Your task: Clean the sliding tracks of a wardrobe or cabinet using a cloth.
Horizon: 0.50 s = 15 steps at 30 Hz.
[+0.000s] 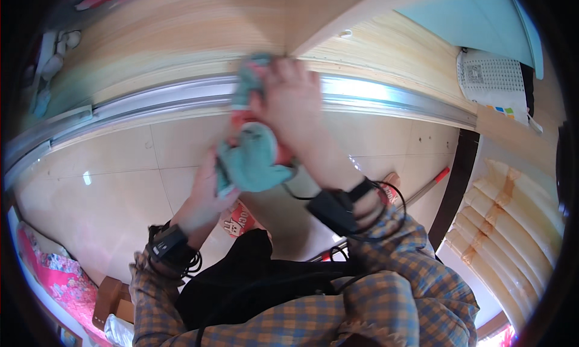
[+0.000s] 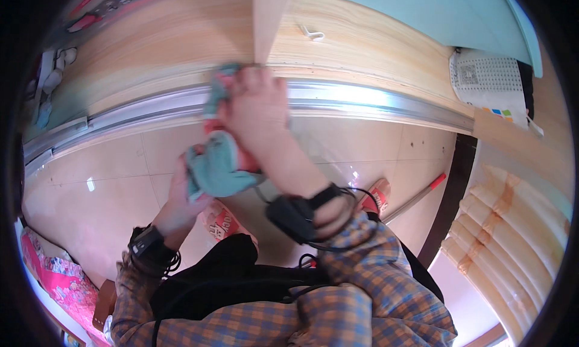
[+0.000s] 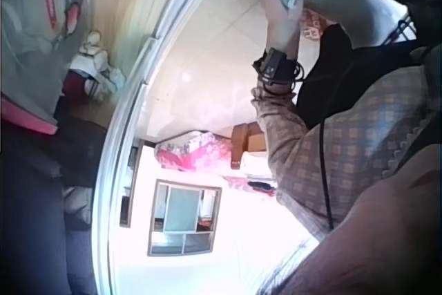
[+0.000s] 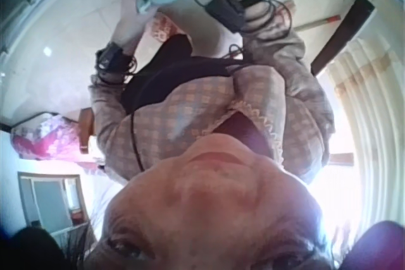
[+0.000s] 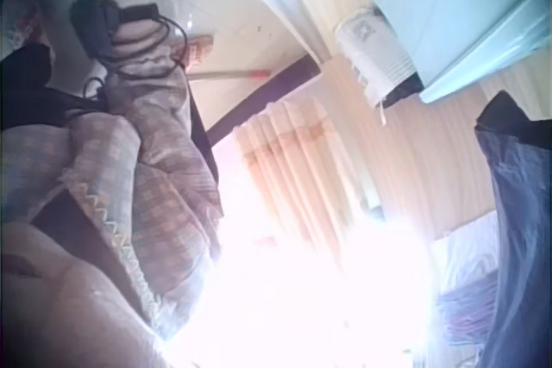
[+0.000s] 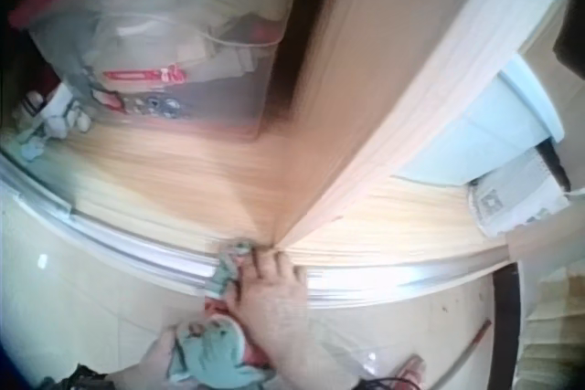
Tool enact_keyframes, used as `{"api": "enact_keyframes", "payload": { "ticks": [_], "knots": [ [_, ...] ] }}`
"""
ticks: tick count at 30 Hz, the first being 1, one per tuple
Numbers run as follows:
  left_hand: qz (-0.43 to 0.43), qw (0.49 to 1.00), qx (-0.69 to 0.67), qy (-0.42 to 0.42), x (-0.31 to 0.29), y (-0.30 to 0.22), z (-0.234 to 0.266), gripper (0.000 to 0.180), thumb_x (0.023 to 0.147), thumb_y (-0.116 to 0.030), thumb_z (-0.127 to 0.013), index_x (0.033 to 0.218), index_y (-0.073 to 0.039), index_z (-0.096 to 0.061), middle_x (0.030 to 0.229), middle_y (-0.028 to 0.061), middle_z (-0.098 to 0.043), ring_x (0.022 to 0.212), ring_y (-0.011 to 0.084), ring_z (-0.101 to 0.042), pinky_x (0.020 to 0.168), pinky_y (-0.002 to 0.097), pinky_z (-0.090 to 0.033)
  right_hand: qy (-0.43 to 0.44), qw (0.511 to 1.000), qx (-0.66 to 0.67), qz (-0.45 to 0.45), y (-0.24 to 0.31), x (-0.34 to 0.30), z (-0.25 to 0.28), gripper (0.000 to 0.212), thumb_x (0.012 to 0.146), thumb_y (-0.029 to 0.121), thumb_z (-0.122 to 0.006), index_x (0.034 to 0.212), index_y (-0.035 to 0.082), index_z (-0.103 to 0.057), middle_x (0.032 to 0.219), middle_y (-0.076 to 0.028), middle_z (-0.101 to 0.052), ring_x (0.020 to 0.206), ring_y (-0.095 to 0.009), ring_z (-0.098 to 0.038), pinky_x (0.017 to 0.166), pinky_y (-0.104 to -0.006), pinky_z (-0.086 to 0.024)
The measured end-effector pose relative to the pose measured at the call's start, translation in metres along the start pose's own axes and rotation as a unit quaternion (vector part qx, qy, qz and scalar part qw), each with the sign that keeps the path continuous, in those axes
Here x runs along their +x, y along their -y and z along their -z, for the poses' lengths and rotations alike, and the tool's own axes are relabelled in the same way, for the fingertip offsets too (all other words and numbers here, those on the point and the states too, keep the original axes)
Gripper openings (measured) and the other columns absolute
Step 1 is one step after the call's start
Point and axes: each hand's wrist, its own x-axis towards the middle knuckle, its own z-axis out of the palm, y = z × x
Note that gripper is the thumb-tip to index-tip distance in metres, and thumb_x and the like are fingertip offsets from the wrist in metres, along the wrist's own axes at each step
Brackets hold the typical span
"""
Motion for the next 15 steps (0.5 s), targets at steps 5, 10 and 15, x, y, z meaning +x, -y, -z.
{"api": "enact_keyframes", "payload": {
  "ticks": [5,10,15],
  "knots": [
    [-0.091,0.995,-0.021,-0.023,-0.029,-0.031,0.044,0.040,0.099,-0.042,-0.037,0.119,-0.012,-0.054,0.122,0.0071,-0.058,0.111,0.0237,-0.057,0.095,0.0425,-0.047,-0.104,0.987,0.097,0.078,0.057,0.027,-0.039,0.037,0.079,0.033,-0.059,0.108,0.012,-0.065,0.110,-0.009,-0.049,0.107,-0.027,-0.043,0.081,-0.0423,-0.037],
    [-0.052,0.996,0.041,-0.067,-0.013,-0.019,0.022,0.032,0.098,-0.041,-0.041,0.106,-0.014,-0.057,0.106,0.0039,-0.062,0.086,0.0173,-0.063,0.068,0.0343,-0.054,-0.172,0.981,0.086,0.014,-0.011,-0.004,-0.030,0.017,0.071,0.008,-0.061,0.087,0.006,-0.067,0.089,-0.012,-0.054,0.086,-0.031,-0.051,0.071,-0.0423,-0.041],
    [0.128,0.986,0.004,-0.109,0.022,0.030,-0.014,0.029,0.097,-0.038,-0.045,0.095,-0.013,-0.059,0.091,0.0013,-0.063,0.070,0.0129,-0.061,0.057,0.0294,-0.051,-0.253,0.949,0.099,-0.160,-0.094,-0.060,0.010,0.036,0.071,-0.004,-0.056,0.105,0.005,-0.061,0.098,-0.015,-0.056,0.092,-0.034,-0.054,0.080,-0.0462,-0.044]
  ]
}}
